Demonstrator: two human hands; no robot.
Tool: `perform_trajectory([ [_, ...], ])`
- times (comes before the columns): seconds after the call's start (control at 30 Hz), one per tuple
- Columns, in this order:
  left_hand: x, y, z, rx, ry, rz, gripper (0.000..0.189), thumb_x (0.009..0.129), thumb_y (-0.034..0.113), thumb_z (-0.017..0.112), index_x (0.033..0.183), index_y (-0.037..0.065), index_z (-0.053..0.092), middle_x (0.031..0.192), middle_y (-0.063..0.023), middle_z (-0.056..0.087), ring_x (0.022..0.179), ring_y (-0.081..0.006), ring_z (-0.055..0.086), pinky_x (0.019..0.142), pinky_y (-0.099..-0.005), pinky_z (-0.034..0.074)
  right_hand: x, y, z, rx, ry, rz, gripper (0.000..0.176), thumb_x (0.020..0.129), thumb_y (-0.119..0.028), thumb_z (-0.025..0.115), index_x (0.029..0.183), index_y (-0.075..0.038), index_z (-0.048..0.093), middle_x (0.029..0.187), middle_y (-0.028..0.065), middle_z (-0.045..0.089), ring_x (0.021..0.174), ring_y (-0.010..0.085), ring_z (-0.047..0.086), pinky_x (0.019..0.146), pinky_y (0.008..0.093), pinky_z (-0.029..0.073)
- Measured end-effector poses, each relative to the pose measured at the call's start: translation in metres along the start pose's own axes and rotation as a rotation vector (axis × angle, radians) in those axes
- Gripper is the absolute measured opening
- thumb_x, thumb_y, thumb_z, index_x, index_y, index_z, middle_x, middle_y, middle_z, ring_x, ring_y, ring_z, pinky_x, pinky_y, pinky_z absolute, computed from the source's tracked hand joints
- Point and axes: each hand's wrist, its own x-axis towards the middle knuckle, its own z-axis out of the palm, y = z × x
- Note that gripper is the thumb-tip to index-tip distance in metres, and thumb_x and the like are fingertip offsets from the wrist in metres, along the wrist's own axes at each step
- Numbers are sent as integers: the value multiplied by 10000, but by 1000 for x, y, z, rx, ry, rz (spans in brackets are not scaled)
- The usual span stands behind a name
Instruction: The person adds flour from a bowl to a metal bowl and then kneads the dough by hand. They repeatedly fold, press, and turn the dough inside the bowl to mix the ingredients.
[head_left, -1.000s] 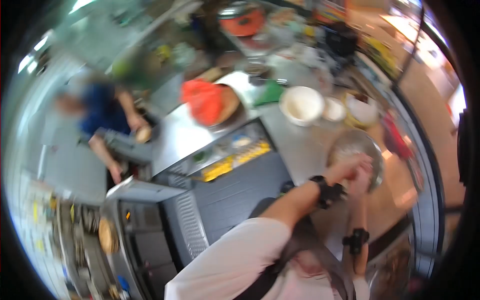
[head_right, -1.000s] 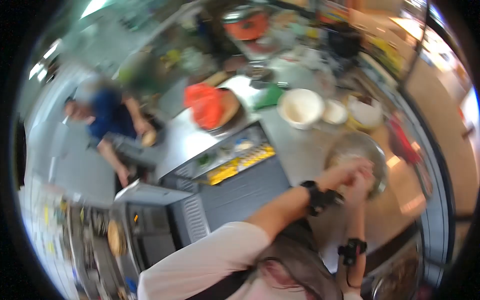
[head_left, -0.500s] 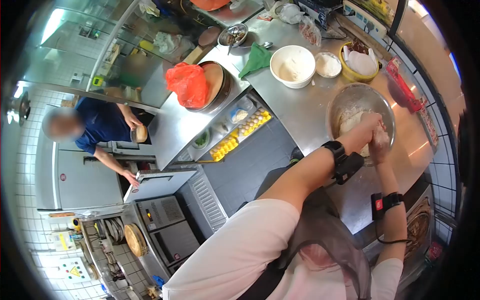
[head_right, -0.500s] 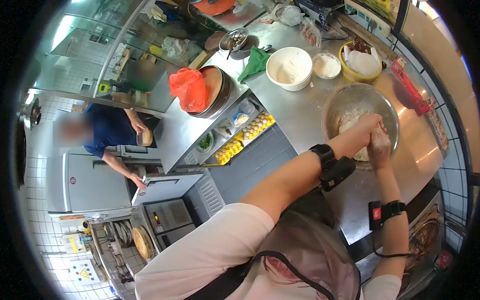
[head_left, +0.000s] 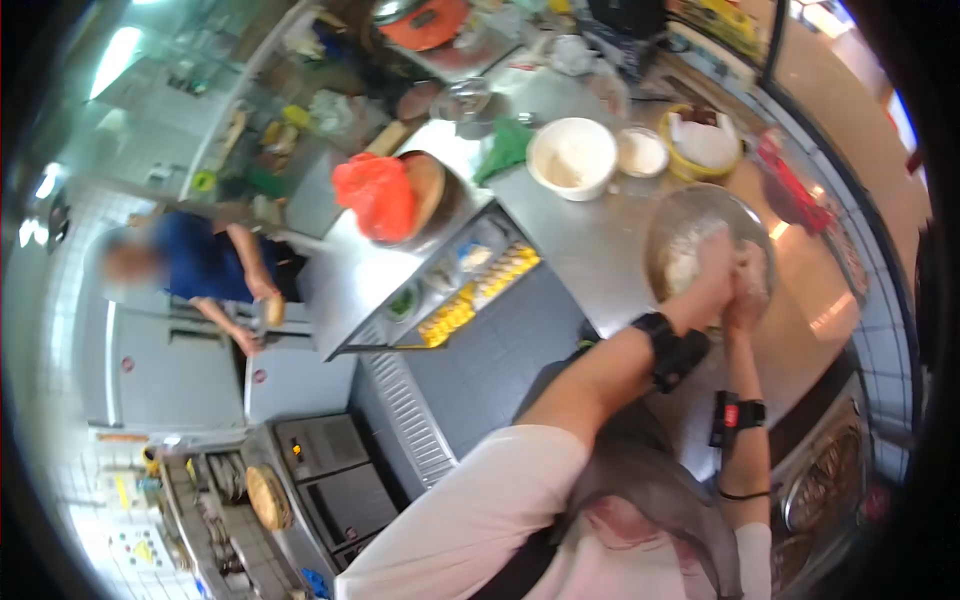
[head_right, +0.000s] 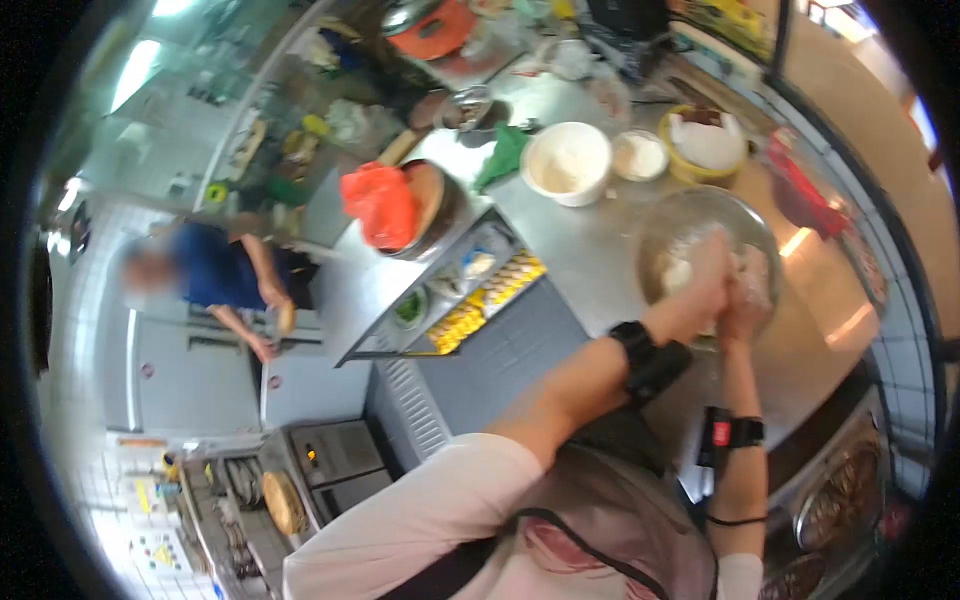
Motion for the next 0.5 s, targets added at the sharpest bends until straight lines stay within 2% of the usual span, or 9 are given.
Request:
perform_trajectory([
  [0.03, 10, -5, -10, -132, -237, -91, 262, 889, 311, 487, 665, 174, 470, 566, 34, 382, 480, -92, 363, 418, -279, 306, 6, -10, -6, 171, -96, 253, 360, 880, -294, 493, 1133, -39, 520, 1164, 100, 554, 1043, 287, 535, 845, 359, 441],
  [0.07, 1, 3, 0, -153, -162, -113, 273, 884, 306, 503, 646, 187, 443, 526, 44, 355, 428, -85, 328, 386, -267, 271, 8, -10, -5, 237, -144, 343, 350, 877, -297, 506, 1117, -43, 527, 1105, 115, 569, 992, 283, 551, 817, 363, 446],
  [0.17, 5, 13, -6, -207, -469, -302, 394, 918, 325, 470, 581, 161, 345, 466, 27, 299, 367, -107, 264, 377, -256, 239, 2, -1, 11, 625, -110, 742, 290, 858, -254, 566, 1060, -48, 543, 915, 121, 597, 835, 237, 574, 738, 335, 457],
  [0.23, -3, 22, -2, -189, -593, -336, 428, 930, 351, 434, 566, 166, 307, 463, 24, 272, 367, -104, 246, 393, -251, 240, -3, 0, 14, 734, -66, 672, 246, 849, -221, 596, 1021, -52, 544, 845, 71, 598, 773, 150, 560, 680, 281, 450],
  [0.27, -3, 25, -1, -191, -614, -357, 428, 930, 351, 434, 566, 166, 307, 463, 24, 272, 367, -104, 246, 393, -251, 240, -9, 13, 26, 711, -46, 674, 246, 849, -221, 596, 1021, -52, 544, 845, 71, 598, 773, 150, 560, 680, 281, 450],
  [0.37, -2, 34, -2, -145, -799, -442, 389, 948, 345, 388, 619, 139, 409, 463, 27, 239, 372, -98, 237, 410, -253, 246, -15, 22, 33, 1099, -116, 714, 229, 864, -234, 589, 1035, -85, 562, 919, 18, 592, 856, 126, 561, 695, 262, 463],
  [0.43, -2, 42, -2, 19, -807, -468, 318, 965, 289, 344, 869, 69, 551, 475, 30, 246, 373, -95, 242, 417, -256, 259, 14, -29, -18, 1042, -312, 1158, 203, 876, -180, 562, 1038, -59, 566, 932, 14, 598, 868, 111, 559, 716, 245, 459],
  [0.47, -3, 43, 0, 20, -818, -476, 318, 965, 289, 344, 869, 69, 551, 475, 30, 246, 373, -95, 242, 417, -256, 259, 19, -29, -24, 1036, -298, 1158, 203, 876, -180, 562, 1038, -59, 566, 932, 14, 598, 868, 111, 559, 716, 245, 459],
  [0.5, -3, 44, 1, 50, -749, -442, 264, 962, 235, 346, 1020, 45, 519, 484, 31, 267, 382, -89, 257, 420, -247, 262, 24, -28, -27, 928, -400, 1097, 194, 883, -166, 546, 1038, -52, 570, 943, 21, 600, 864, 108, 561, 714, 242, 458],
])
